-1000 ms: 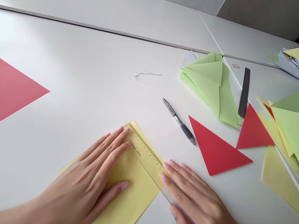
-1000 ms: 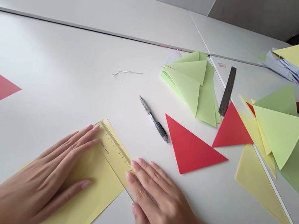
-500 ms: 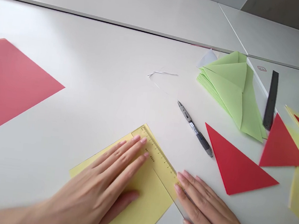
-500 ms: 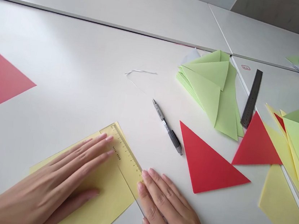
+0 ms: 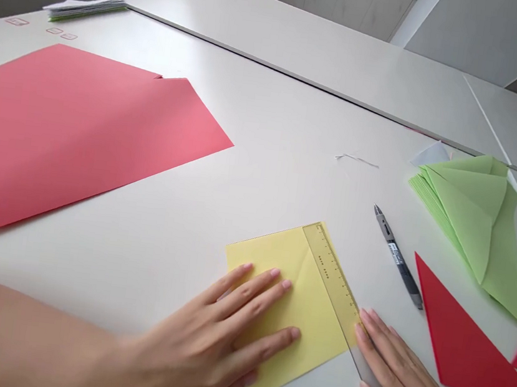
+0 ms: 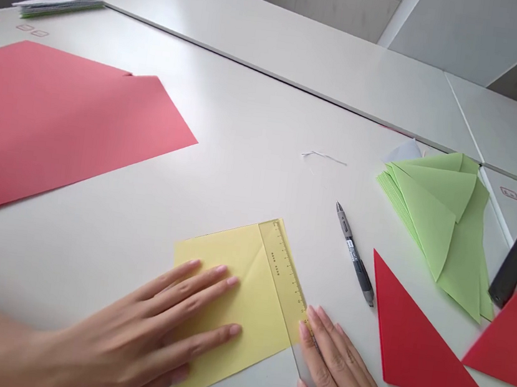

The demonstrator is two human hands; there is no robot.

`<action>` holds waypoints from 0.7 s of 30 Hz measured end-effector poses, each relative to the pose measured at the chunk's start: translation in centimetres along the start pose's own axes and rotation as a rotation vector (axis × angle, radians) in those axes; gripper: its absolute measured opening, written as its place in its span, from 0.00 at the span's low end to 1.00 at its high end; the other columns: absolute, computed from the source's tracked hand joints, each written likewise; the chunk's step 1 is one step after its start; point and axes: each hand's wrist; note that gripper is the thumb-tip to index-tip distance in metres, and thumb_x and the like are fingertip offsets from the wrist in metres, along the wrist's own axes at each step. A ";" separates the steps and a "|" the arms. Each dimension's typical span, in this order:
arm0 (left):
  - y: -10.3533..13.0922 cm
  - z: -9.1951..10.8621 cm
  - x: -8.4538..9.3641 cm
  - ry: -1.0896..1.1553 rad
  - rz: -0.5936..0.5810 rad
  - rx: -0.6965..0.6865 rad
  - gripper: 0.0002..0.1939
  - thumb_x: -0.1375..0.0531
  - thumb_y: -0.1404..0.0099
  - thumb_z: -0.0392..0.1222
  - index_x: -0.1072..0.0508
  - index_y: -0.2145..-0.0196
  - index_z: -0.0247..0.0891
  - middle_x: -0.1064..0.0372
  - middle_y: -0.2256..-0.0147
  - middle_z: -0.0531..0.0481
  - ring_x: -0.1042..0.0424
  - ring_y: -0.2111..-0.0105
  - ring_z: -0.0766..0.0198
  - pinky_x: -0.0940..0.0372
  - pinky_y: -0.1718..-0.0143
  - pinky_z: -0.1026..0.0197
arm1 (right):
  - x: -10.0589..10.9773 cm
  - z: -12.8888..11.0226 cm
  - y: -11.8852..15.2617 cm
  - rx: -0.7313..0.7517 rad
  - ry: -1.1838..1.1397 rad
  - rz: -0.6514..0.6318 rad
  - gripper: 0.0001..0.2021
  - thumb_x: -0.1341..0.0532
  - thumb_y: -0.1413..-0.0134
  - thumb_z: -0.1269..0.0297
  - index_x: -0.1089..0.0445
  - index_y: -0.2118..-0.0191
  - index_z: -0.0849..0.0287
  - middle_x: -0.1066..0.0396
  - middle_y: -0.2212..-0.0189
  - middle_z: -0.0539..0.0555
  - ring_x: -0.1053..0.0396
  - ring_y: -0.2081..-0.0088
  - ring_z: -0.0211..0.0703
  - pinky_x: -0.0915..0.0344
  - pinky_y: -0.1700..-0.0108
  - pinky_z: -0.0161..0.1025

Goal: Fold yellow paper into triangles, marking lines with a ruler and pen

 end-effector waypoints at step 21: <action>1.0 1.0 -2.4 0.133 0.214 0.029 0.35 0.42 0.34 0.40 0.50 0.33 0.51 0.61 0.31 0.40 0.56 0.32 0.41 0.49 0.36 0.33 | -1.0 -3.5 -1.5 0.026 -0.006 -0.107 0.27 0.46 0.38 0.75 0.45 0.33 0.64 0.41 0.36 0.60 0.46 0.34 0.52 0.39 0.36 0.55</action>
Point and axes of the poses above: each hand's wrist, its own y-axis away from the middle knuckle, its own x-axis out of the back of the hand, z = x × y
